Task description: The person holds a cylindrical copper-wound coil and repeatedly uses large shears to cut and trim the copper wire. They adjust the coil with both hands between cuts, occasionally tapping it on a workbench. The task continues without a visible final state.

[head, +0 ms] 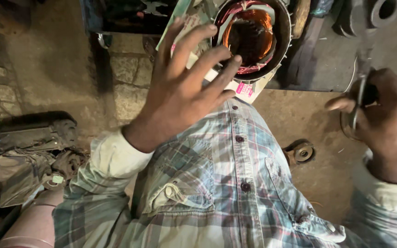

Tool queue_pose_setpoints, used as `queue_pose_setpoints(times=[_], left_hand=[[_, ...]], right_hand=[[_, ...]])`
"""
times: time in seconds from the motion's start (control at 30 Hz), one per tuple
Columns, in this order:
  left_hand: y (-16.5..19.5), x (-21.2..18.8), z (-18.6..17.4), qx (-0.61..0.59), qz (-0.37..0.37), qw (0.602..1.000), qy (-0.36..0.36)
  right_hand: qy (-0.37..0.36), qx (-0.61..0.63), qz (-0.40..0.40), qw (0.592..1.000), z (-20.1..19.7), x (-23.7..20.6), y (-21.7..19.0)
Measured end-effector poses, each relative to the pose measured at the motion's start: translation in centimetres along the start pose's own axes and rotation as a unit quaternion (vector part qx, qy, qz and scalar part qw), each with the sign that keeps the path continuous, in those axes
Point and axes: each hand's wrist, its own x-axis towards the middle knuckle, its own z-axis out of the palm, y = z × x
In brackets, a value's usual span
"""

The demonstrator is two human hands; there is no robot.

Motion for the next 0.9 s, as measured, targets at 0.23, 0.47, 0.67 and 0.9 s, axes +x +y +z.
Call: queue_pose_setpoints(times=[0.23, 0.47, 0.67, 0.9], left_hand=[[0.5, -0.1, -0.1, 0.092, 0.035, 0.994, -0.038], [-0.4, 0.6, -0.9, 0.134, 0.104, 0.981, -0.100], [0.0, 1.0, -1.4, 0.088, 0.103, 0.983, -0.120], [-0.1, 2.3, -1.3, 0.017, 0.101, 0.987, -0.123]], right_hand=[[0.030, 0.066, 0.083, 0.994, 4.7, -4.4, 2.1], [0.041, 0.068, 0.103, 0.992, 5.1, -4.7, -0.4], [0.049, 0.097, 0.096, 0.989, 5.1, -4.6, -1.1], [0.087, 0.170, 0.164, 0.968, 6.6, -6.1, -1.5]])
